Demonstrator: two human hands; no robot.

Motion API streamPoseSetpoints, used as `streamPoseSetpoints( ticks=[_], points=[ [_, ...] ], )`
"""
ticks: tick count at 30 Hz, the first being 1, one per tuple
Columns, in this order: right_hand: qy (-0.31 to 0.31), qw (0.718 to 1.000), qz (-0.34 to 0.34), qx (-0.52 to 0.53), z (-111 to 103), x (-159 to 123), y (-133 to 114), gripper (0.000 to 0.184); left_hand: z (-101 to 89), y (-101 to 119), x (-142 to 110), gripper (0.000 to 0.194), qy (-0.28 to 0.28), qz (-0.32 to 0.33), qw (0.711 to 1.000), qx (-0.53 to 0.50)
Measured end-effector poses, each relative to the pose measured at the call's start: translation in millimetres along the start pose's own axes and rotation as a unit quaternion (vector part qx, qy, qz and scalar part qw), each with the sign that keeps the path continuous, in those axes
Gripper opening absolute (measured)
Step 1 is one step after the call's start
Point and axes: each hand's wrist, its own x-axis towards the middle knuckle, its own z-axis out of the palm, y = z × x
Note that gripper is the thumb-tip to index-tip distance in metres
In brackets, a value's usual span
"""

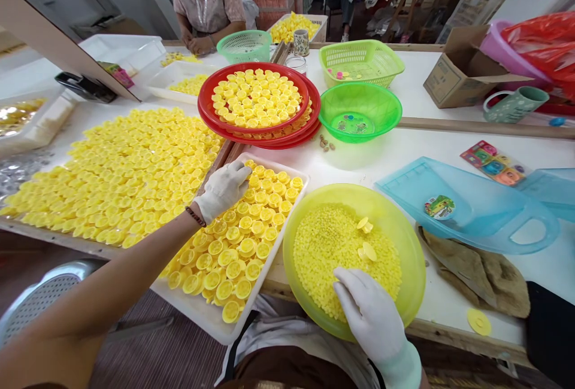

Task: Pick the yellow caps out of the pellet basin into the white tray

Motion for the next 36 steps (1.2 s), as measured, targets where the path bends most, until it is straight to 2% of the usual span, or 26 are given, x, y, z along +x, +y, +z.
streamPoseSetpoints(
  ticks=[6, 11, 15, 17, 21, 27, 29, 32, 34, 36],
  points=[
    [0.005, 1.000, -0.001, 0.000, 0, 0, 0, 0.026, -2.8, 1, 5, 0.018, 0.020, -0.069, 0.993, -0.096],
    [0.005, 1.000, -0.002, 0.006, 1, 0, 0, 0.026, -3.4, -9, 4, 0.022, 0.027, -0.081, 0.988, -0.132],
    [0.000, 1.000, -0.001, 0.007, 0, 0, 0, 0.025, -6.9, -18, -1, 0.019, 0.038, -0.084, 0.989, -0.114],
    [-0.002, 1.000, 0.005, 0.009, 0, 0, 0, 0.026, -9.4, -17, -2, 0.018, 0.026, -0.080, 0.991, -0.099],
    [-0.001, 1.000, 0.008, 0.009, 1, 0, 1, 0.027, -11.4, -7, -2, 0.012, -0.037, -0.073, 0.995, -0.056],
    [-0.003, 1.000, 0.003, 0.007, 3, -1, 0, 0.026, -15.5, 0, 6, 0.013, -0.052, -0.079, 0.995, -0.036],
    [0.002, 1.000, 0.003, -0.002, 3, -3, 1, 0.026, -21.3, -2, 6, 0.017, -0.035, -0.097, 0.993, -0.057],
    [0.017, 0.999, -0.003, -0.033, -6, -1, 2, 0.026, -32.8, -6, -2, 0.017, 0.026, -0.112, 0.987, -0.111],
    [0.011, 0.998, -0.032, -0.053, -17, 11, -2, 0.024, -39.2, -10, -13, 0.014, 0.069, -0.117, 0.980, -0.146],
    [-0.016, 0.994, -0.083, -0.065, -28, 39, -13, 0.024, -42.1, -15, -26, 0.013, 0.098, -0.131, 0.970, -0.178]
  ],
)
